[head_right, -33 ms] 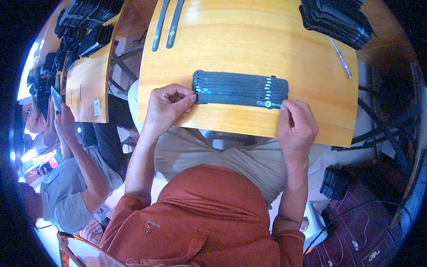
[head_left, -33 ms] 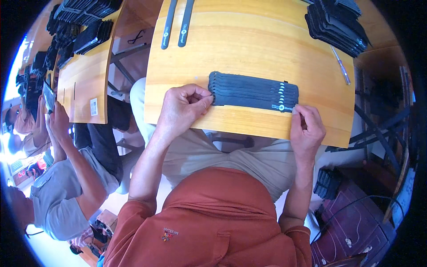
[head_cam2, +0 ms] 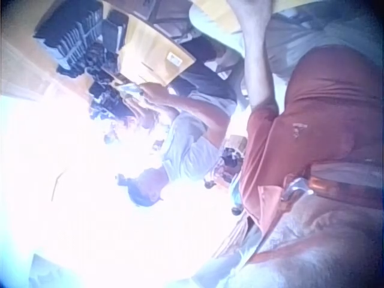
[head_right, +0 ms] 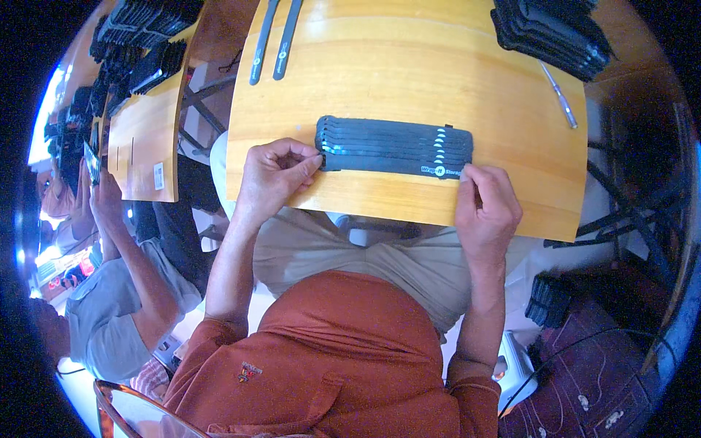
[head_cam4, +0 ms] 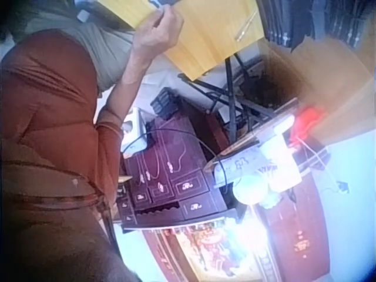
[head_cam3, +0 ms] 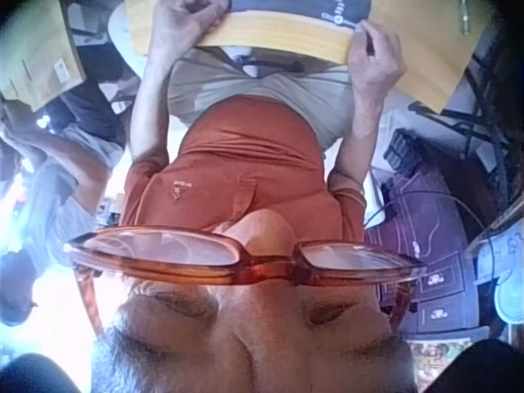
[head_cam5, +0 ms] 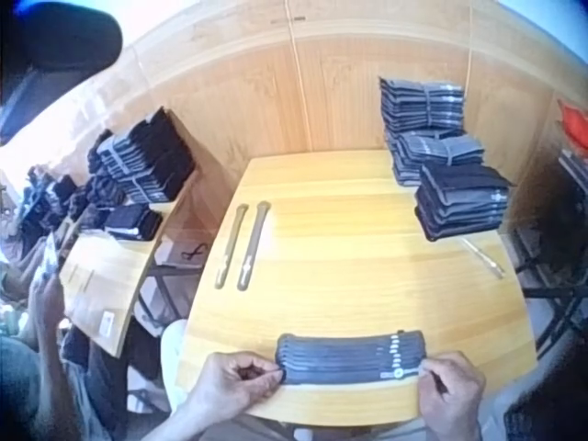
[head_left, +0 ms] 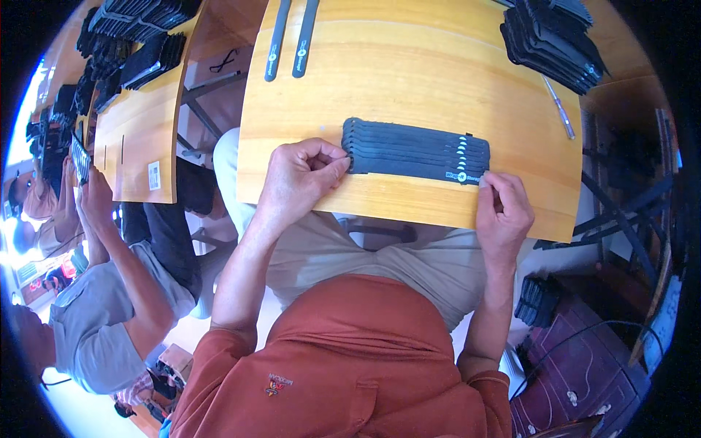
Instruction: The recorder is inspecting, aligning, and stacking black textile or rubber straps on a wooden table.
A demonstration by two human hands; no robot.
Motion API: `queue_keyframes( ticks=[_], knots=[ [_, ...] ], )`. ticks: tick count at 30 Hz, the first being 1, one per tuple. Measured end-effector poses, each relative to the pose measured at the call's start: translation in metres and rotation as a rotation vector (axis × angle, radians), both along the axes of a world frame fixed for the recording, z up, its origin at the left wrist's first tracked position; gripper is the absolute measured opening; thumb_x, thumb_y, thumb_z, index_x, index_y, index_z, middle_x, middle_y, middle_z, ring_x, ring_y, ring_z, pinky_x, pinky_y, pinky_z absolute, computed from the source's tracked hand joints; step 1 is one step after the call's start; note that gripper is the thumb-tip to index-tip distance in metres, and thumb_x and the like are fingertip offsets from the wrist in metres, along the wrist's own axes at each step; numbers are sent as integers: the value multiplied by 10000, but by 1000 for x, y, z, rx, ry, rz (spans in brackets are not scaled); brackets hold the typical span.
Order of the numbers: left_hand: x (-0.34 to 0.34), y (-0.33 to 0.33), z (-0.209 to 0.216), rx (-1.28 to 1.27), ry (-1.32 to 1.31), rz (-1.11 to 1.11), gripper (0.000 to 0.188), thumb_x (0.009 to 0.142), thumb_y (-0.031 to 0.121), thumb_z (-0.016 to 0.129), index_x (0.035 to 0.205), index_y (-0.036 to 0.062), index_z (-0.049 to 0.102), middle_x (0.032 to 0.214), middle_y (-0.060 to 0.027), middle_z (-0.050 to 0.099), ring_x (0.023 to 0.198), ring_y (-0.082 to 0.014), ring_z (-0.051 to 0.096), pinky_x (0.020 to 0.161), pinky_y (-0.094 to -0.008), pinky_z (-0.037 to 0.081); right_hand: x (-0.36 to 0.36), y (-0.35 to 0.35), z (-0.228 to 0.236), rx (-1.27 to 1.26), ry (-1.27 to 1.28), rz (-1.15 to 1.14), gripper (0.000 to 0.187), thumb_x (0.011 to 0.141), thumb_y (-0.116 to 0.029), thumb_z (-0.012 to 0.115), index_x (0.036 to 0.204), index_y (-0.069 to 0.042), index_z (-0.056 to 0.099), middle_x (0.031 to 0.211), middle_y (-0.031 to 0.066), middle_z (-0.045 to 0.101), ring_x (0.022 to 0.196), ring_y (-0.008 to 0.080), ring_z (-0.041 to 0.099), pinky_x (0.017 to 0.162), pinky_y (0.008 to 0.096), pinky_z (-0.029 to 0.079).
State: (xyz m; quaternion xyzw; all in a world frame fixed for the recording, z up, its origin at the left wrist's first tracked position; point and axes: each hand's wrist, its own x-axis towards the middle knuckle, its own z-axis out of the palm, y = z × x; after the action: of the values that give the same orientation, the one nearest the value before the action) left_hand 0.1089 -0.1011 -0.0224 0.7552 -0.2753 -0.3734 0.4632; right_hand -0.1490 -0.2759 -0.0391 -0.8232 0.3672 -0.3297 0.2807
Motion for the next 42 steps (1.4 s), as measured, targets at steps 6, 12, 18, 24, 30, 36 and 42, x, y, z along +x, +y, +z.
queue_keyframes(
  ticks=[6, 12, 18, 24, 30, 36, 42],
  knots=[
    [-2, 0, 2, 21, -4, 2, 111, 948, 71, 755, 985, -33, 735, 767, -26, 712, 639, -50, 622, 577, -204, 509, 0, -1, -1, -34, 27, 13, 135, 858, 72, 697, 978, 12, 711, 922, 161, 702, 816, 301, 709, 718, 365, 564],
    [-8, 1, 6, 45, -108, 9, 112, 945, 71, 756, 990, -28, 728, 744, -8, 690, 633, -47, 611, 568, -208, 498, 1, 0, 2, -56, 50, 19, 137, 858, 79, 683, 979, 19, 708, 939, 169, 702, 841, 317, 711, 745, 379, 567],
    [-11, 4, 0, 25, -214, 20, 110, 940, 66, 753, 998, -25, 728, 728, -4, 680, 623, -50, 601, 563, -224, 492, 0, -1, 2, -42, 59, 17, 142, 856, 81, 679, 983, 24, 707, 947, 171, 700, 849, 317, 711, 753, 383, 567],
    [-17, 5, 7, 19, -367, 26, 118, 883, 40, 767, 978, -26, 743, 799, -115, 736, 666, -144, 691, 624, -284, 550, 1, -1, 2, -61, 53, 19, 132, 857, 77, 685, 974, 24, 710, 938, 175, 701, 844, 320, 711, 753, 385, 567],
    [-25, 10, 3, -60, -582, -17, 117, 887, 42, 753, 993, -6, 737, 840, -129, 715, 679, -224, 714, 619, -327, 563, 1, -1, 2, -50, 44, 9, 126, 859, 69, 697, 972, 18, 712, 927, 169, 702, 841, 315, 711, 750, 381, 565],
    [-50, 10, 12, -147, -1058, -166, 267, 830, 56, 799, 1085, 22, 729, 1185, -156, 692, 1004, -299, 700, 818, -404, 583, 2, 0, 2, -36, 13, 14, 120, 859, 67, 699, 968, 18, 709, 926, 168, 697, 838, 316, 710, 745, 381, 564],
    [-77, 8, 4, 10, -1117, -550, 641, 940, 446, 670, 1397, 5, 587, 1534, -212, 492, 1457, -352, 439, 1195, -502, 348, 2, 0, 1, -44, 36, 16, 114, 870, 57, 693, 976, 20, 708, 924, 168, 694, 833, 316, 708, 743, 385, 563]
  ],
)
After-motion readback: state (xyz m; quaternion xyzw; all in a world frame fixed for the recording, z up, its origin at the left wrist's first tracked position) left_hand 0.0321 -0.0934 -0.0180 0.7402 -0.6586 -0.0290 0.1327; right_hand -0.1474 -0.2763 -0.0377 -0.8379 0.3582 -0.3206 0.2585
